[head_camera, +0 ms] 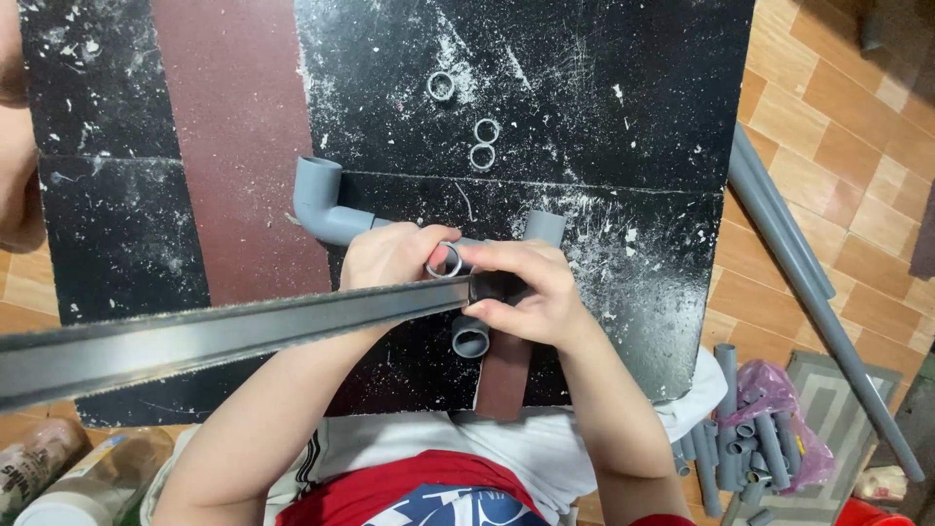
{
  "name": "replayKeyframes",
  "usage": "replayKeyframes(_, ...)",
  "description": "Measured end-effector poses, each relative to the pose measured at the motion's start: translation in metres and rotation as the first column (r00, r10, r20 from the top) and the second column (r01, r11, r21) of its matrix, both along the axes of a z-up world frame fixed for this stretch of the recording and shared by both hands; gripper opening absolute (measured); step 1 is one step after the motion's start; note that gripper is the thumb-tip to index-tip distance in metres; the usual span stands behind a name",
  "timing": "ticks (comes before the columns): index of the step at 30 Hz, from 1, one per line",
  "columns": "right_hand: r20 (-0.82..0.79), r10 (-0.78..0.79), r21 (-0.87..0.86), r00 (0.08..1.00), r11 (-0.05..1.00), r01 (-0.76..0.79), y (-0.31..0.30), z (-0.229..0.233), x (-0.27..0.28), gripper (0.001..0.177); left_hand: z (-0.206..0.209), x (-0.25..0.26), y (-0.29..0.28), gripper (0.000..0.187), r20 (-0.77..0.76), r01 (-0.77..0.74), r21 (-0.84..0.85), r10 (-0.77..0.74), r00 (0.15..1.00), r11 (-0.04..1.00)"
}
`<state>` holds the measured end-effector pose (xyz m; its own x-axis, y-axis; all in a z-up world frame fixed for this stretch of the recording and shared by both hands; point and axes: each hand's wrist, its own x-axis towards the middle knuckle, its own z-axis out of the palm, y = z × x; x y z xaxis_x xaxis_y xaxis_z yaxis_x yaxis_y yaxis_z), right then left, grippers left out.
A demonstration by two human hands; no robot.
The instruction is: Cutting and sanding PVC pipe sections and fittings to prepare them for assembly using a hacksaw blade and sandpaper.
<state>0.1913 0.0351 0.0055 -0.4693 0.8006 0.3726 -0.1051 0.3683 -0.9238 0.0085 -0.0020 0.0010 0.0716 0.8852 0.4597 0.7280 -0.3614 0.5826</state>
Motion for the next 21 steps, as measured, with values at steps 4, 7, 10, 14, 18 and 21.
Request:
replayKeyframes(4,-0.004,0.016,-0.019,1.000,1.000,-0.016,0.000,0.001,0.001,0.041,0.004,-0.001,0.000,0.036,0.030,0.028,-0.099,-0.025,0.999,0.995)
replayKeyframes(7,-0.040,0.061,-0.082,0.997,0.995,-0.064,0.002,0.004,0.003,0.030,-0.012,-0.003,-0.004,0.056,0.060,0.085,-0.336,-0.068,0.996,0.938)
replayKeyframes(10,-0.031,0.041,-0.080,0.999,0.996,-0.043,0.002,0.006,0.004,0.039,0.002,0.011,0.009,0.044,0.154,-0.016,0.090,0.002,0.988,0.996)
replayKeyframes(14,-0.031,0.060,-0.101,0.998,0.993,-0.062,0.000,0.003,0.002,0.052,-0.007,0.003,0.013,0.034,0.114,0.044,0.288,-0.080,0.990,0.957)
replayKeyframes(18,-0.014,0.052,-0.084,0.999,0.995,-0.053,0.002,0.006,0.004,0.046,-0.002,0.001,0.005,0.010,0.118,0.117,0.208,-0.144,0.982,0.971)
replayKeyframes(21,0.004,0.028,-0.084,1.000,0.996,-0.028,0.004,0.006,0.007,0.038,-0.007,-0.001,0.002,0.013,-0.038,0.161,-0.229,-0.174,0.984,0.960)
